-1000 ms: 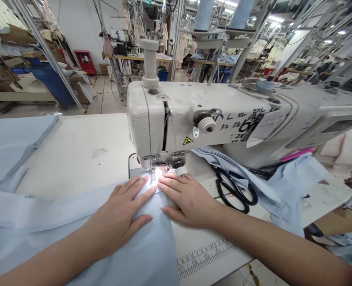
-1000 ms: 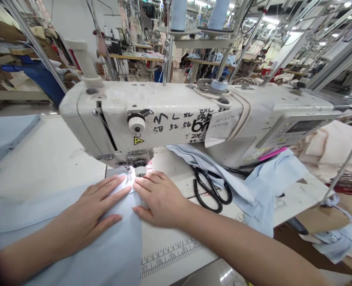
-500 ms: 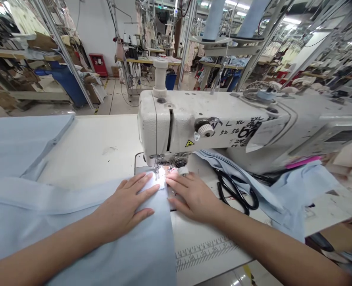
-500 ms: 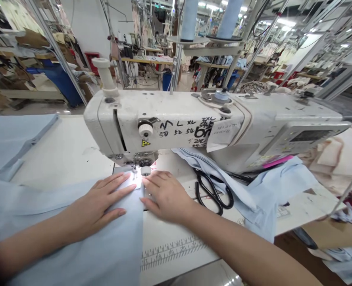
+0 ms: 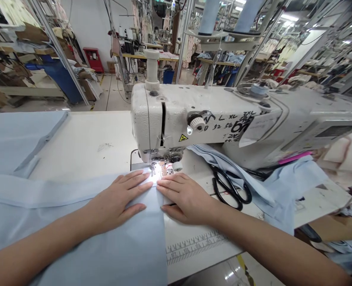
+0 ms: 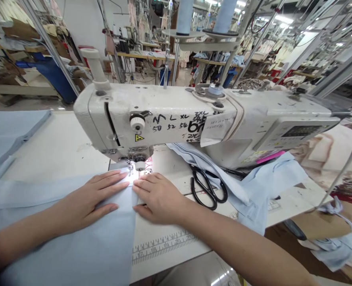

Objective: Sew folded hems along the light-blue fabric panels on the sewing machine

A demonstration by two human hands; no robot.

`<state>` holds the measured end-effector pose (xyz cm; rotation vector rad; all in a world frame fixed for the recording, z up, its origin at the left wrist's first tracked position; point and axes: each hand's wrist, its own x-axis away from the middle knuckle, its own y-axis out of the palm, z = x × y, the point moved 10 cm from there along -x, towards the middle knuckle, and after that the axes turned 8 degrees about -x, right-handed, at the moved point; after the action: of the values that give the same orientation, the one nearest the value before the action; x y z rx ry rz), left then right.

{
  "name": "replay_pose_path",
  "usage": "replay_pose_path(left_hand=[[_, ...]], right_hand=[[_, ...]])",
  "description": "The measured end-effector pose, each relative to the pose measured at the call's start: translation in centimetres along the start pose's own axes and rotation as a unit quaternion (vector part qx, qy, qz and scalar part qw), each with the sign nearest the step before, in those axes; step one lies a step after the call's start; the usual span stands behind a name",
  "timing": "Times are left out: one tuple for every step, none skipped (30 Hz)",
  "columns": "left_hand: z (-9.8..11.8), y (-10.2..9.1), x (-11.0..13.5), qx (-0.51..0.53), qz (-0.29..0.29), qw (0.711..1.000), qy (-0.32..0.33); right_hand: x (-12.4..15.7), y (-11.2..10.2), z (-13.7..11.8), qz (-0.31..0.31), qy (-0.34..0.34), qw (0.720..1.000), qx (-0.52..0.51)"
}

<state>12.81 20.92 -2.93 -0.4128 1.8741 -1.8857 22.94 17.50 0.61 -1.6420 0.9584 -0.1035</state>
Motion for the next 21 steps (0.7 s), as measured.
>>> replay_pose_path(left_hand=[[-0.1, 0.0, 0.0, 0.002, -0.004, 1.0, 0.004], [-0.2, -0.1, 0.0, 0.002, -0.006, 1.0, 0.005], [-0.2, -0.2, -0.1, 0.001, -0.006, 1.0, 0.003], [-0.2, -0.2, -0.1, 0.001, -0.005, 1.0, 0.002], [-0.2, -0.2, -0.2, 0.0, -0.004, 1.0, 0.0], [-0.2, -0.2, -0.2, -0.002, -0.002, 1.0, -0.003], [-0.1, -0.1, -0.2, -0.003, 0.0, 1.0, -0.006], [0.0, -0.1, -0.2, -0.005, 0.001, 1.0, -0.009], [0.0, 0.0, -0.2, -0.006, 0.002, 1.0, -0.012], [0.0, 0.1, -0.2, -0.007, 0.003, 1.0, -0.014], [0.0, 0.1, -0.1, -0.008, 0.004, 1.0, -0.016], [0.0, 0.2, -0.1, -0.008, 0.007, 1.0, -0.017], [0.0, 0.1, -0.1, -0.007, 0.009, 1.0, -0.017], [0.1, 0.1, 0.0, -0.006, 0.009, 1.0, -0.015], [0.1, 0.1, 0.0, -0.003, 0.008, 1.0, -0.014], [0.1, 0.1, 0.0, 0.001, 0.005, 1.0, -0.012], [0.2, 0.1, 0.0, 0.007, 0.0, 1.0, -0.01], [0.2, 0.1, 0.0, 0.012, -0.005, 1.0, -0.01], [0.2, 0.0, -0.1, 0.018, -0.009, 1.0, -0.009], [0.2, 0.0, -0.1, 0.022, -0.012, 1.0, -0.01], [0.2, -0.1, -0.2, 0.025, -0.015, 1.0, -0.01]], right_hand=[[0.0, -0.4, 0.1, 0.014, 0.001, 1.0, 0.001], [0.0, -0.9, 0.2, 0.032, 0.007, 0.999, 0.006], [0.0, -1.5, 0.5, 0.052, 0.017, 0.998, 0.014], [0.0, -2.1, 0.8, 0.071, 0.028, 0.997, 0.024], [0.0, -2.6, 1.0, 0.085, 0.039, 0.995, 0.034], [0.0, -2.9, 1.1, 0.093, 0.045, 0.994, 0.041], [0.0, -2.9, 1.1, 0.095, 0.045, 0.994, 0.042], [0.0, -2.8, 1.0, 0.088, 0.04, 0.995, 0.039], [0.0, -2.4, 0.8, 0.076, 0.031, 0.996, 0.032], [-0.1, -1.9, 0.6, 0.06, 0.022, 0.998, 0.023], [-0.1, -1.4, 0.4, 0.043, 0.013, 0.999, 0.016], [-0.1, -0.8, 0.3, 0.026, 0.008, 1.0, 0.01], [-0.1, -0.4, 0.2, 0.013, 0.006, 1.0, 0.006], [0.0, 0.0, 0.2, 0.004, 0.006, 1.0, 0.004], [0.0, 0.2, 0.2, -0.001, 0.007, 1.0, 0.003], [0.0, 0.3, 0.2, -0.004, 0.008, 1.0, 0.002], [0.1, 0.4, 0.3, -0.007, 0.01, 1.0, 0.001], [0.1, 0.4, 0.3, -0.009, 0.011, 1.0, 0.001], [0.1, 0.4, 0.3, -0.012, 0.012, 1.0, 0.0], [0.1, 0.4, 0.3, -0.015, 0.013, 1.0, 0.001], [0.1, 0.4, 0.4, -0.019, 0.014, 1.0, 0.002]])
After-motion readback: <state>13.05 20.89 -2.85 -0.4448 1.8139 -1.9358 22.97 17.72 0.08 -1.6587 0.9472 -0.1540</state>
